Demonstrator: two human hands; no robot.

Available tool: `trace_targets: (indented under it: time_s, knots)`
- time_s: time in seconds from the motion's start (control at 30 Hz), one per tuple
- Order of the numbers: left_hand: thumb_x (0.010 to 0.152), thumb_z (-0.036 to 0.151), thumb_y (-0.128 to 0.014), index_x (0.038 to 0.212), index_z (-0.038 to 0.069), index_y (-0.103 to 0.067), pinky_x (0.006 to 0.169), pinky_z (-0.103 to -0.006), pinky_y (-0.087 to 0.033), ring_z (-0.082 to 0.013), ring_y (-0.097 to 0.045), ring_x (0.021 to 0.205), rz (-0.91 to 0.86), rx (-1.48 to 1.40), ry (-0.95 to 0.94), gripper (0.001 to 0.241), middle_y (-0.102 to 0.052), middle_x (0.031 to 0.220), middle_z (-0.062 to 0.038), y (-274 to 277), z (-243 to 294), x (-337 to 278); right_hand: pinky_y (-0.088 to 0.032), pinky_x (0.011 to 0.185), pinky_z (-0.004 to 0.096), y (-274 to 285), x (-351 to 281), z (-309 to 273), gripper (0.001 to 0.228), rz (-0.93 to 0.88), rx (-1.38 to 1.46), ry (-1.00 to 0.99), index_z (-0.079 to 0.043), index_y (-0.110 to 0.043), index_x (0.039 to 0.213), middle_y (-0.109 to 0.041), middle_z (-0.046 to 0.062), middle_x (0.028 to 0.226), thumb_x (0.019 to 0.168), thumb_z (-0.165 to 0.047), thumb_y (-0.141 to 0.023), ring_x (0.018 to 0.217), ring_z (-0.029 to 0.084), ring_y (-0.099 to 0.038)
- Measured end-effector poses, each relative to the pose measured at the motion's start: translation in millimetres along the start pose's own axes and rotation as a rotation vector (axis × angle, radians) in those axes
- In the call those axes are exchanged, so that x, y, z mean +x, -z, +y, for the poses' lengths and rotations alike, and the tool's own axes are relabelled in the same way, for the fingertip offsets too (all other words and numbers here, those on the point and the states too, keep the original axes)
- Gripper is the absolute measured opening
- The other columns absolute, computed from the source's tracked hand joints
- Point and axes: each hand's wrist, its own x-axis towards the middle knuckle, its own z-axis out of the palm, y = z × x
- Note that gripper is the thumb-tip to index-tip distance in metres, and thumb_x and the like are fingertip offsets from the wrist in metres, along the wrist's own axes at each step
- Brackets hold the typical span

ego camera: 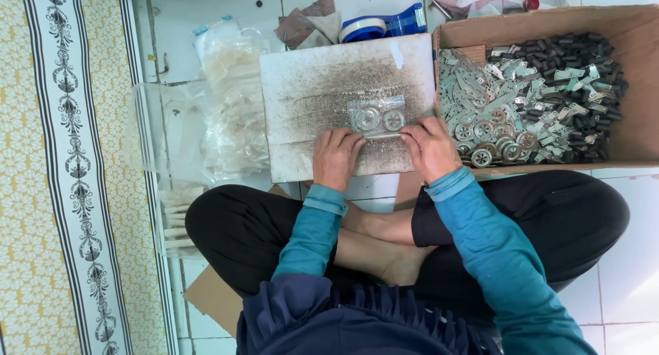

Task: Sorting and packaging small metal rings into plastic bags.

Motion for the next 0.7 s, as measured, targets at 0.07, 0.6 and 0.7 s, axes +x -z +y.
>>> trace_targets:
  time_s: [0.07,0.6,0.7]
  knots:
    - [0.097,0.036,-0.073,0.096,0.018,-0.077,0.073,-0.0329,-0.05,-0.0182,-0.06,0.093,-0.022,-0.014,0.046,0.018,-0.061,0.093,0.004,-1,-4,0,-0.06,0.073,0.037,-5,1,2,0.014,-0.017,-0.025,-0.02,-0.018,-0.076,0.107,-0.059,0.003,0.1,0.102,-0.029,-0.068,0.093,0.026,-0.064]
    - [0.091,0.051,-0.074,0.085,0.019,-0.068,0.07,-0.0369,-0.052,-0.0216,-0.062,0.082,-0.101,0.04,0.284,0.033,-0.055,0.08,0.003,1,-2,2,-0.059,0.064,0.036,-26,9,9,0.028,-0.091,-0.181,-0.103,-0.011,-0.067,0.091,-0.053,0.006,0.09,0.103,-0.036,-0.068,0.091,0.028,-0.061]
    - [0.092,0.047,-0.074,0.1,0.02,-0.066,0.073,-0.038,-0.054,-0.0228,-0.065,0.086,-0.067,0.025,0.278,0.029,-0.059,0.086,0.001,0,1,-1,-0.059,0.065,0.037,-37,5,22,0.031,-0.122,-0.192,-0.132,-0.01,-0.066,0.089,-0.052,0.005,0.091,0.1,-0.038,-0.07,0.092,0.029,-0.062]
